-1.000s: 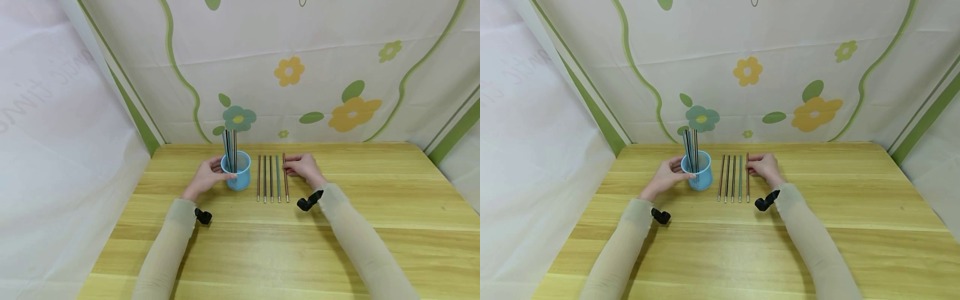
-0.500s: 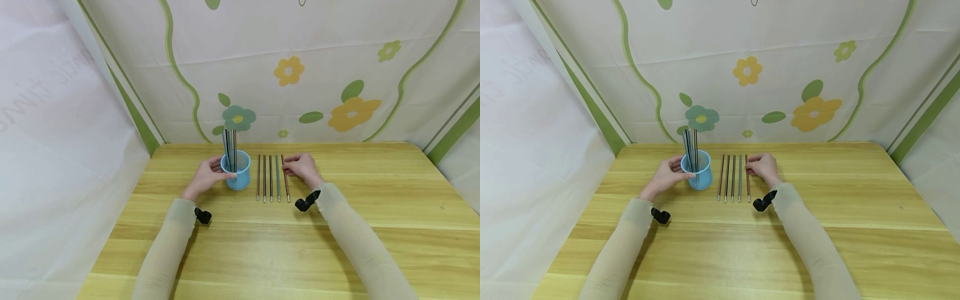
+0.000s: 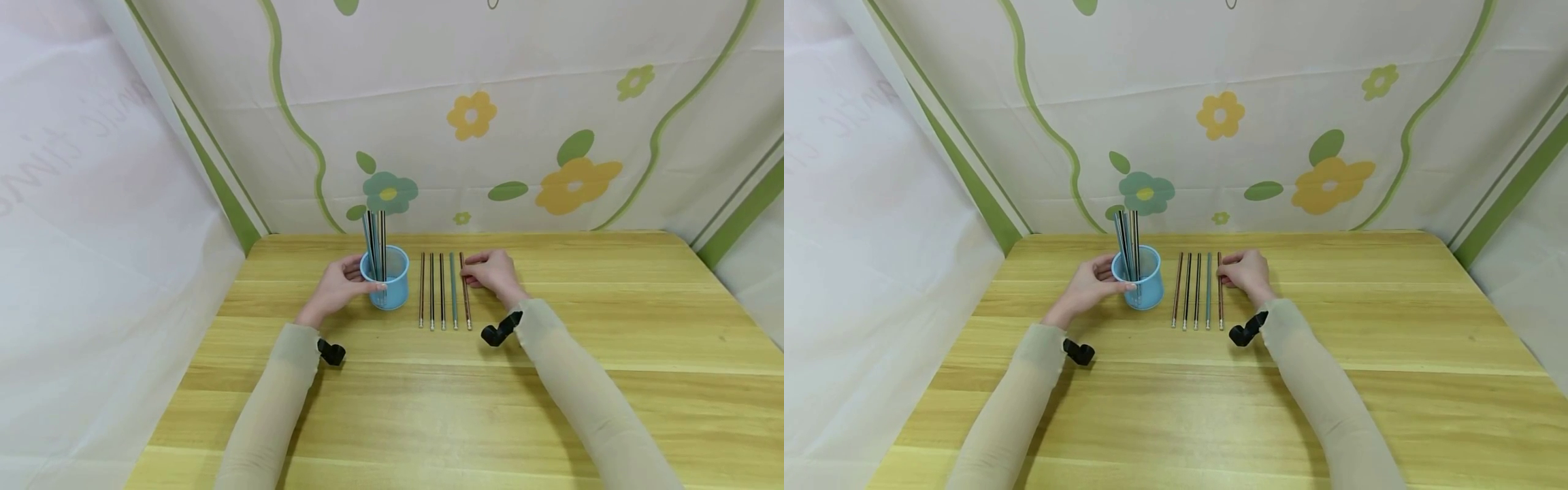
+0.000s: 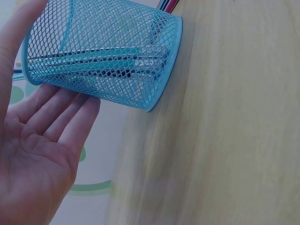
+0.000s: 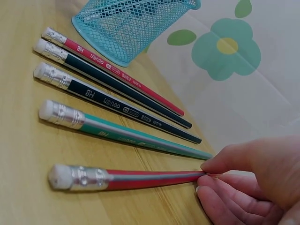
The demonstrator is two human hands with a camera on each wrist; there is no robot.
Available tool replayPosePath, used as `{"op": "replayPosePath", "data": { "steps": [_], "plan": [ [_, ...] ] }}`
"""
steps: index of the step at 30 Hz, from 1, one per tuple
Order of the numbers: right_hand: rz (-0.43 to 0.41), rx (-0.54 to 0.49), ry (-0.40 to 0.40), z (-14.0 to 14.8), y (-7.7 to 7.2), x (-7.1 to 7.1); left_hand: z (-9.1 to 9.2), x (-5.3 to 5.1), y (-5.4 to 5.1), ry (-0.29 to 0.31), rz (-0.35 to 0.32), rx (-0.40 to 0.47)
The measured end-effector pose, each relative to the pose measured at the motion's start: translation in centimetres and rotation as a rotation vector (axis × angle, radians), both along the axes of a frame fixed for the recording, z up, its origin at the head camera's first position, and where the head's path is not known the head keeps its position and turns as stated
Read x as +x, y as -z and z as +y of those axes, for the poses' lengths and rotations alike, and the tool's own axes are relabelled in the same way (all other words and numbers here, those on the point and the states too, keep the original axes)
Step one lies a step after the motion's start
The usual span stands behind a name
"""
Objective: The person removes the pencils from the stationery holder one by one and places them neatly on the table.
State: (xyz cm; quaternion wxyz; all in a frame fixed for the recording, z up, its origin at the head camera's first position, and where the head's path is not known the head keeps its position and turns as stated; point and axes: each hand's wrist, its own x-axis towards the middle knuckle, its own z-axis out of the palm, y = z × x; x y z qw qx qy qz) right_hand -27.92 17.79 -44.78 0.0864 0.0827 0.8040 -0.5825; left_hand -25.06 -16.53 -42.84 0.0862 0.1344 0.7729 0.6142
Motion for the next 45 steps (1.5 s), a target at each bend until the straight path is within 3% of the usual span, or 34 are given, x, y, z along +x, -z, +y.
{"op": "replayPosePath", "data": {
  "steps": [22,30,36,45],
  "plan": [
    [-0.001,-0.050,0.008,0.7,-0.2,0.3,0.2,0.2,-0.1,-0.013,0.014,-0.027],
    [0.026,-0.087,0.012,0.5,-1.6,0.2,0.2,0.1,-0.1,-0.010,0.009,-0.027],
    [0.038,-0.115,-0.032,-0.4,-3.1,0.4,0.2,0.3,-0.5,-0.001,0.004,-0.021],
    [0.091,-0.199,-0.053,-3.3,-4.5,0.6,0.1,0.1,0.1,-0.008,0.018,-0.021]
  ]
}}
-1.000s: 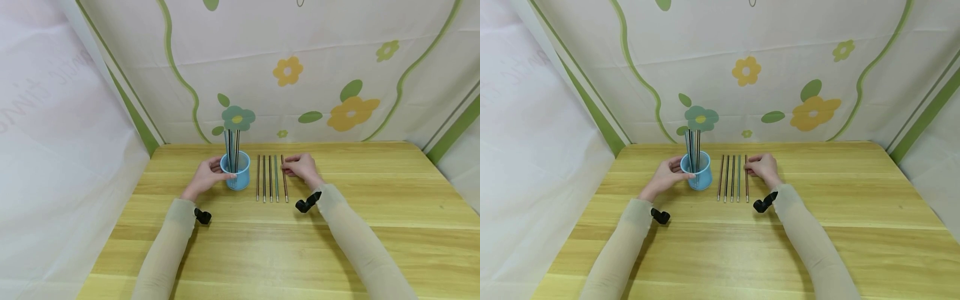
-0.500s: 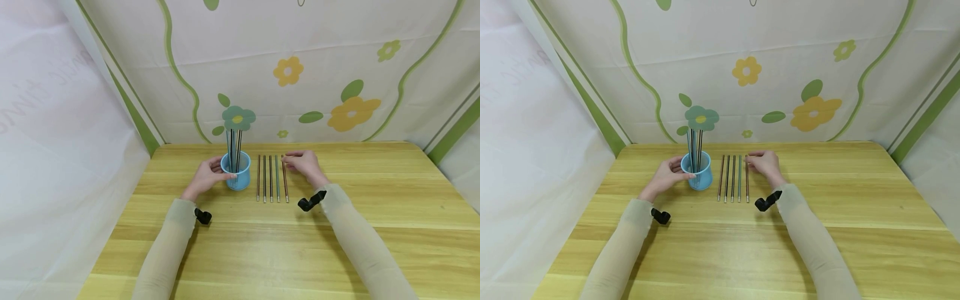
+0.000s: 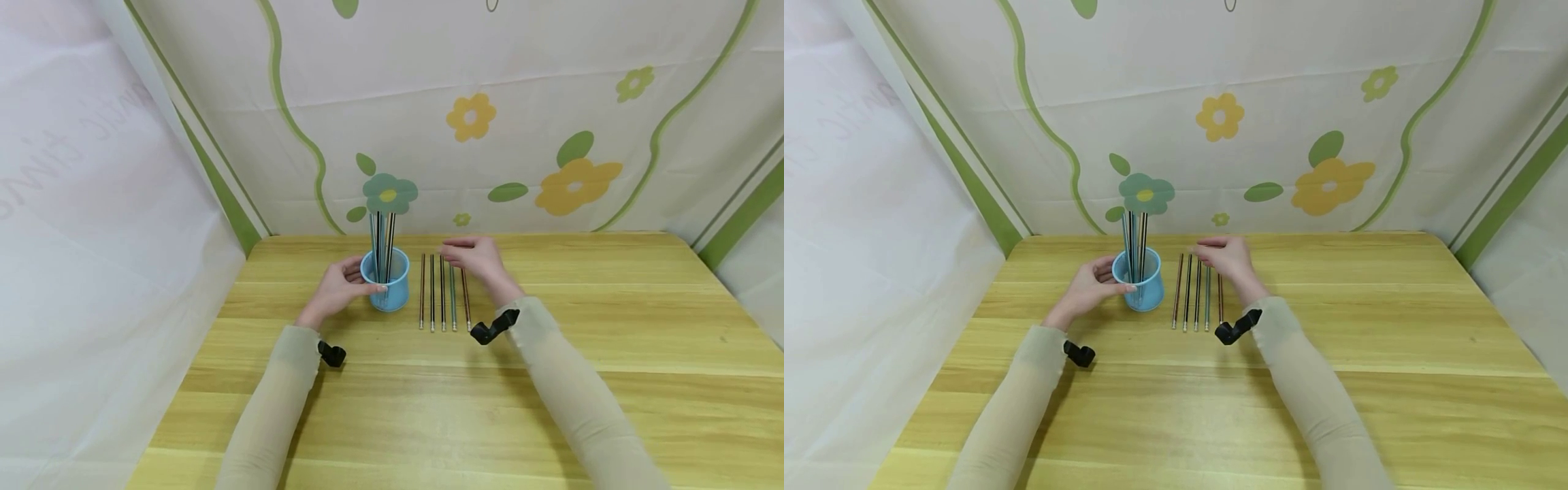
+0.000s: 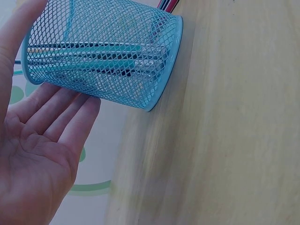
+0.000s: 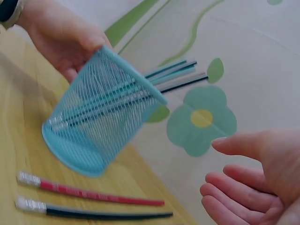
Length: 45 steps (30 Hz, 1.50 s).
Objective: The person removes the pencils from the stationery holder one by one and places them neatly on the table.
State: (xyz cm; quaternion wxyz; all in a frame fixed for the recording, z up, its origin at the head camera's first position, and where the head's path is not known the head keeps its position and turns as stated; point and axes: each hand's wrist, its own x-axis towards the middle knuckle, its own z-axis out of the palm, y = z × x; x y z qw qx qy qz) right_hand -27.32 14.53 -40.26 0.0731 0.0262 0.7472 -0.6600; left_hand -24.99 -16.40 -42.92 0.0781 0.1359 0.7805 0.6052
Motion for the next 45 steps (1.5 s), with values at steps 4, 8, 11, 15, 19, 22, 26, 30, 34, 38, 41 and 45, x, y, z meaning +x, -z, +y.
{"op": "replayPosePath", "data": {
  "steps": [4,8,11,15,19,22,26,30,34,38,41,45],
  "plan": [
    [0.037,-0.002,-0.022,-1.4,-0.4,0.1,0.0,0.0,0.0,0.004,-0.002,0.006],
    [0.080,0.019,-0.056,-2.8,-0.7,0.1,-0.1,0.0,0.1,0.006,0.006,0.011],
    [0.107,0.058,-0.078,-3.8,-0.9,0.2,-0.1,0.0,0.2,0.005,0.009,0.017],
    [0.123,0.088,-0.105,-5.2,-0.9,0.1,-0.1,0.2,0.2,0.003,0.010,0.025],
    [0.128,0.076,-0.124,-6.2,-0.9,0.1,0.0,0.4,0.1,0.002,0.013,0.021],
    [0.126,0.058,-0.131,-6.6,-0.8,0.0,0.1,0.5,0.2,0.003,0.014,0.019],
    [0.118,0.020,-0.139,-7.0,-0.4,-0.2,0.2,0.5,0.2,0.012,0.019,0.020],
    [0.121,0.019,-0.133,-7.3,-0.2,-0.3,0.3,0.7,0.3,0.021,0.020,0.026],
    [0.122,0.030,-0.113,-7.7,-0.2,-0.3,0.3,0.8,0.3,0.016,0.014,0.023],
    [0.114,0.027,-0.086,-8.0,-0.2,-0.4,0.4,0.7,0.3,0.016,0.007,0.028],
    [0.112,0.029,-0.070,-8.1,-0.2,-0.4,0.4,0.6,0.4,0.019,0.005,0.032],
    [0.119,0.013,-0.060,-8.3,-0.1,-0.5,0.4,0.7,0.4,0.022,-0.001,0.035]
  ]
}}
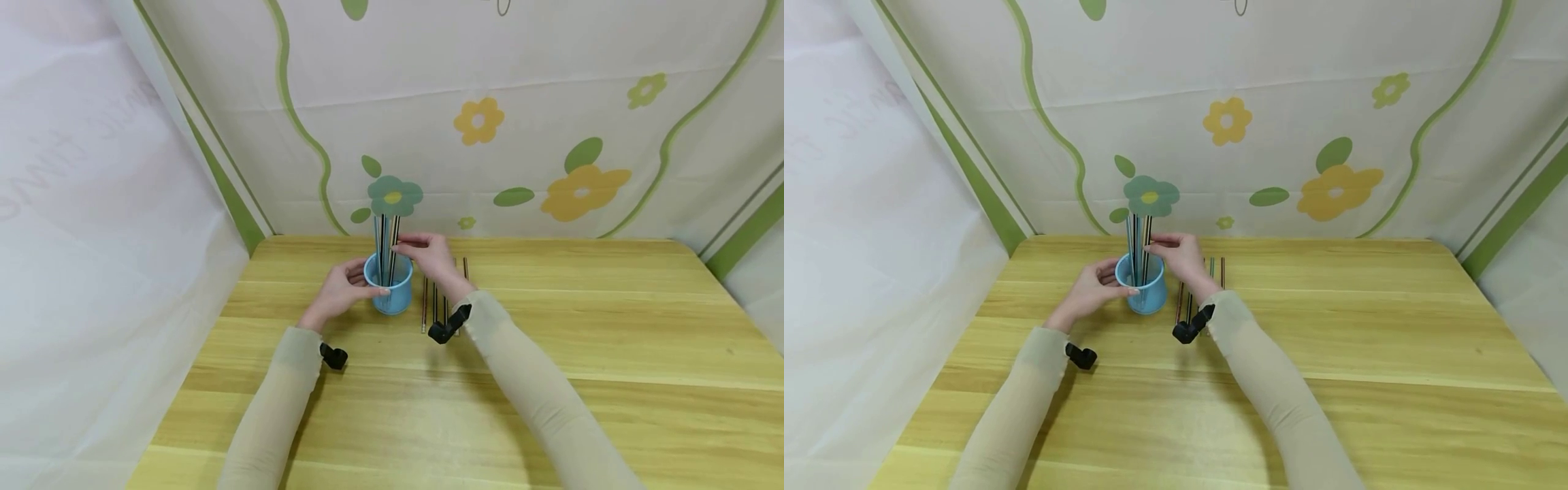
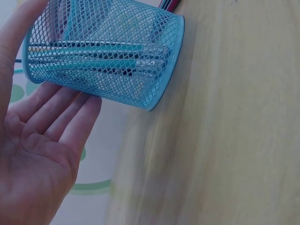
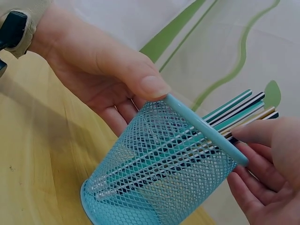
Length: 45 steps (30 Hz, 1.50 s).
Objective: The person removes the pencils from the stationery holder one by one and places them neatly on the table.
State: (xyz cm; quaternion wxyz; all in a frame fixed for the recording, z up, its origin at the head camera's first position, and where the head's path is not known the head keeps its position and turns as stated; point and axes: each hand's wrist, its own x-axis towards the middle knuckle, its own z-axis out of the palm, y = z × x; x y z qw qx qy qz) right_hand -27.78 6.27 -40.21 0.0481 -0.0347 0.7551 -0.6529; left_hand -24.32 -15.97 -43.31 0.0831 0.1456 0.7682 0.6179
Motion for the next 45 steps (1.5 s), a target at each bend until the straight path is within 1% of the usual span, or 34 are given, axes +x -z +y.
{"op": "replayPosePath", "data": {
  "steps": [4,7,11,14,22,28,32,36,45],
  "plan": [
    [0.015,-0.026,0.004,-0.1,0.1,0.0,0.0,0.1,0.0,0.003,-0.014,0.011],
    [0.025,-0.037,0.010,-0.1,0.1,0.0,0.0,0.0,0.1,0.002,-0.002,0.008],
    [0.034,-0.048,0.017,0.0,0.1,0.0,0.2,0.8,-1.4,0.005,-0.008,0.001],
    [0.046,-0.065,0.018,0.1,-0.1,0.1,0.4,1.5,-2.6,0.008,-0.031,0.004],
    [0.094,-0.150,0.040,0.6,-0.8,0.5,0.5,1.6,-2.8,0.011,-0.037,0.000],
    [0.133,-0.226,0.064,1.1,-1.1,0.3,0.5,1.8,-2.9,0.008,-0.037,-0.010],
    [0.146,-0.233,0.090,1.4,-1.3,0.2,0.4,1.8,-2.9,0.014,-0.040,-0.013],
    [0.158,-0.269,0.118,1.6,-1.6,0.2,0.4,1.7,-2.8,0.015,-0.044,-0.019],
    [0.202,-0.381,0.178,2.7,-3.0,0.3,0.4,1.7,-2.9,0.005,-0.048,-0.025]
  ]
}}
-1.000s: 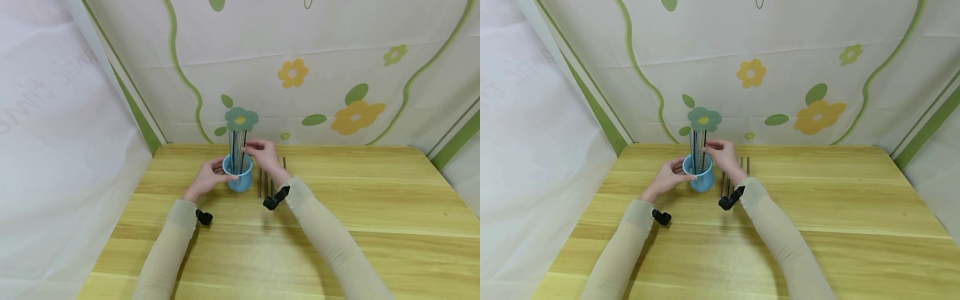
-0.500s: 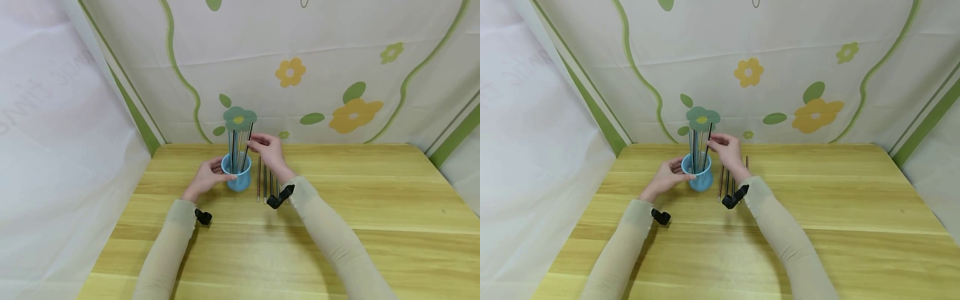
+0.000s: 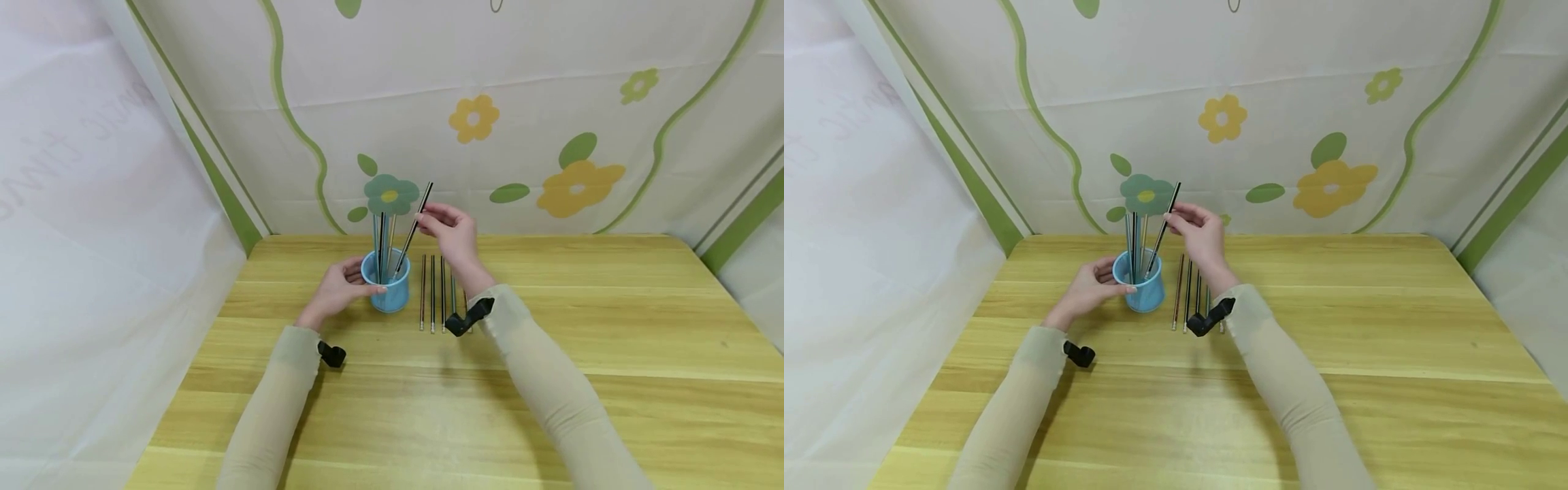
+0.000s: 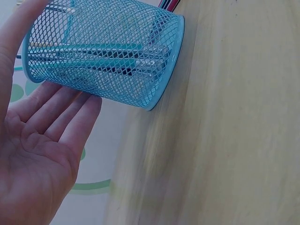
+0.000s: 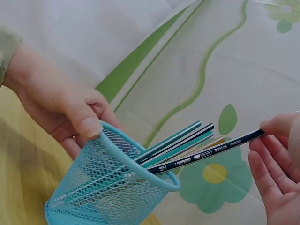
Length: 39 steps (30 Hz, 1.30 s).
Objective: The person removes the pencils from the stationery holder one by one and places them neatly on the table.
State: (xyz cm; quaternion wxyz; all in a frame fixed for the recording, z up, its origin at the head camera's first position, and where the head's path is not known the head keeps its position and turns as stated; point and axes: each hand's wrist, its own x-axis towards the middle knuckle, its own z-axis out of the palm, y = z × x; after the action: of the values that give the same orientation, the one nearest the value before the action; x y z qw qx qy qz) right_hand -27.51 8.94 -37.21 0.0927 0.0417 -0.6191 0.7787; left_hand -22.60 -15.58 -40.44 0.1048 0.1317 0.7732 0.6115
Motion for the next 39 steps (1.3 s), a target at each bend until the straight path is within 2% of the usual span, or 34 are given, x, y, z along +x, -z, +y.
{"op": "replayPosePath", "data": {
  "steps": [8,13,28,39],
  "plan": [
    [0.014,-0.147,0.050,1.3,-1.1,0.1,-0.1,0.0,0.0,-0.002,-0.009,-0.008],
    [0.035,-0.180,0.081,2.4,-1.4,0.3,-0.1,-0.1,-0.1,-0.001,-0.008,-0.001],
    [0.027,-0.160,0.113,6.4,-0.2,0.3,-0.1,0.0,-0.2,0.004,-0.005,0.008],
    [0.008,-0.091,0.113,8.4,1.3,0.8,-0.1,0.1,-0.2,0.004,-0.016,0.007]
  ]
}}
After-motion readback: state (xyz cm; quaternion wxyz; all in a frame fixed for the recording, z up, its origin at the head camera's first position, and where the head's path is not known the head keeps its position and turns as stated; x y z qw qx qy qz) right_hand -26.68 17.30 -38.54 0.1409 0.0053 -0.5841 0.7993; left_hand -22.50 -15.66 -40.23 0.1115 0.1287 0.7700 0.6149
